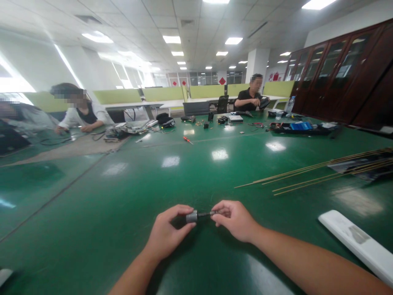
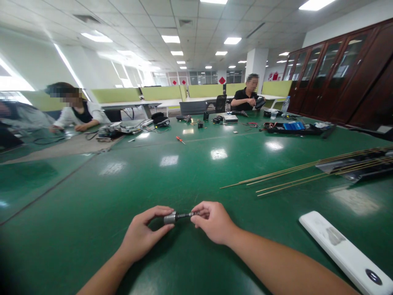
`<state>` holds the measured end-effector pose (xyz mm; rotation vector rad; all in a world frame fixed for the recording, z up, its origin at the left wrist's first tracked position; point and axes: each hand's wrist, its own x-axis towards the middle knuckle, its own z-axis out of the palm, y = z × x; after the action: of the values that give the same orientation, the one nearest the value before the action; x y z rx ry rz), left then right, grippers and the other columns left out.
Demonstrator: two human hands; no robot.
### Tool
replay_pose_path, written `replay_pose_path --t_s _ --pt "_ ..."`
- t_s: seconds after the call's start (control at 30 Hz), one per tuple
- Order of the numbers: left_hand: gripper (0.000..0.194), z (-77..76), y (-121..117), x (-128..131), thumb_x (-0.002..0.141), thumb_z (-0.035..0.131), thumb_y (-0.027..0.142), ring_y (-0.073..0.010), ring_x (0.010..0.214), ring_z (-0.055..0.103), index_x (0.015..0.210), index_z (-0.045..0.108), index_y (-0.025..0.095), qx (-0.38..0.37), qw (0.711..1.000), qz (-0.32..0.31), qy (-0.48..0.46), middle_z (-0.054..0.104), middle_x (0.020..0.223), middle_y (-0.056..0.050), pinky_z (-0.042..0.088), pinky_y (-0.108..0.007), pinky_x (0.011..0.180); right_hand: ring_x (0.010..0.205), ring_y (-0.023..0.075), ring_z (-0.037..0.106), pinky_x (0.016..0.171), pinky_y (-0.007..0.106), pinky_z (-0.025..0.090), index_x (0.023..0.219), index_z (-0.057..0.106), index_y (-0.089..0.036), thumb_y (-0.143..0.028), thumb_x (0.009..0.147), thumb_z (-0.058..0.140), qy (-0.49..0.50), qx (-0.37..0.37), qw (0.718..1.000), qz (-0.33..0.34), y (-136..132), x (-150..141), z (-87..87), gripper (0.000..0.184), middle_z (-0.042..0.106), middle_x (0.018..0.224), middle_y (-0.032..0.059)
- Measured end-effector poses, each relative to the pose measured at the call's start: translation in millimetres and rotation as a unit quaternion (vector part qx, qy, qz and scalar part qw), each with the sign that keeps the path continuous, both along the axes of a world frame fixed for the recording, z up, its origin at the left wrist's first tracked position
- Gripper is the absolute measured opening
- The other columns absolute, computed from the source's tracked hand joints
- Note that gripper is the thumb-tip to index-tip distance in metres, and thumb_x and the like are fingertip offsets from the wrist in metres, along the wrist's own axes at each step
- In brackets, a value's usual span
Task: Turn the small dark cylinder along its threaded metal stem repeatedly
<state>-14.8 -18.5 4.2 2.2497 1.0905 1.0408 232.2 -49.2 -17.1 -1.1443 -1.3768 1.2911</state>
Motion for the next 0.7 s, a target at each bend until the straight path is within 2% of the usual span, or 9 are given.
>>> replay_pose_path --t_s 0.1,0.27,0.37,0.43,0.5,0.6,0.63,0.7 --pt "0.020 1.9 0.3 -2.9 0.079 0.076 0.028 -0.0225 0.093 0.072 0.098 0.073 0.023 0.004 1.000 0.005 0.020 0.076 0.100 -0.006 0.058 -0.036 0.089 0.067 0.0170 0.070 0.068 0.029 0.054 0.095 0.069 -0.014 -0.028 0.078 0.072 0.004 0.001 1.000 -0.001 0.5 -0.1 -0.5 0.022 0.074 0.079 0.0049" --pt "0.041 9.5 -2.3 -3.8 0.087 0.067 0.028 -0.0220 0.099 0.068 0.128 0.064 0.029 0.043 0.993 -0.016 0.107 0.072 0.109 -0.006 0.058 -0.035 0.089 0.067 0.0171 0.070 0.068 0.029 0.054 0.095 0.068 -0.014 -0.030 0.078 0.073 0.006 0.001 1.000 -0.003 -0.3 -0.5 0.6 0.024 0.074 0.079 0.0048" --pt "0.032 12.9 -1.6 -8.0 0.089 0.060 0.027 -0.0230 0.104 0.068 0.121 0.069 0.028 0.046 0.987 -0.025 0.151 0.070 0.116 -0.008 0.057 -0.035 0.094 0.068 0.0176 0.070 0.068 0.029 0.054 0.095 0.068 -0.014 -0.033 0.077 0.074 0.011 0.001 1.000 -0.006 -1.0 -0.3 1.5 0.027 0.073 0.077 0.0043" --pt "0.027 14.2 2.0 -19.0 0.088 0.060 0.030 -0.0244 0.102 0.070 0.113 0.070 0.024 0.028 0.989 0.008 0.148 0.072 0.113 -0.009 0.057 -0.037 0.095 0.068 0.0177 0.070 0.069 0.030 0.054 0.095 0.068 -0.014 -0.036 0.077 0.075 0.013 0.002 1.000 -0.011 -0.5 0.2 1.9 0.029 0.073 0.076 0.0042" --pt "0.030 14.9 7.7 -39.8 0.088 0.062 0.038 -0.0255 0.098 0.072 0.112 0.065 0.021 -0.016 0.993 0.055 0.108 0.074 0.108 -0.010 0.058 -0.039 0.092 0.067 0.0175 0.070 0.070 0.030 0.054 0.096 0.068 -0.014 -0.037 0.077 0.074 0.017 0.000 1.000 -0.014 0.8 0.7 2.3 0.030 0.073 0.077 0.0049" --pt "0.052 15.3 14.0 -87.9 0.086 0.060 0.056 -0.0273 0.101 0.073 0.123 0.054 0.020 -0.079 0.990 0.119 0.016 0.075 0.109 -0.009 0.060 -0.040 0.088 0.066 0.0168 0.069 0.069 0.030 0.053 0.097 0.067 -0.014 -0.039 0.079 0.072 0.027 -0.008 1.000 -0.009 2.7 0.9 3.5 0.031 0.075 0.083 0.0069" --pt "0.059 14.9 13.9 -106.4 0.086 0.059 0.060 -0.0277 0.104 0.072 0.130 0.051 0.022 -0.084 0.986 0.144 0.012 0.075 0.111 -0.007 0.060 -0.042 0.090 0.066 0.0168 0.069 0.069 0.030 0.053 0.097 0.067 -0.014 -0.038 0.079 0.071 0.028 -0.008 1.000 -0.007 3.0 0.7 4.0 0.031 0.075 0.084 0.0073" --pt "0.053 12.3 8.6 -142.4 0.087 0.057 0.062 -0.0280 0.105 0.071 0.127 0.058 0.028 -0.075 0.977 0.189 0.065 0.075 0.113 0.000 0.060 -0.045 0.090 0.066 0.0168 0.068 0.069 0.030 0.053 0.096 0.067 -0.014 -0.036 0.079 0.071 0.026 -0.005 1.000 -0.005 3.1 -0.2 4.8 0.029 0.075 0.083 0.0074"
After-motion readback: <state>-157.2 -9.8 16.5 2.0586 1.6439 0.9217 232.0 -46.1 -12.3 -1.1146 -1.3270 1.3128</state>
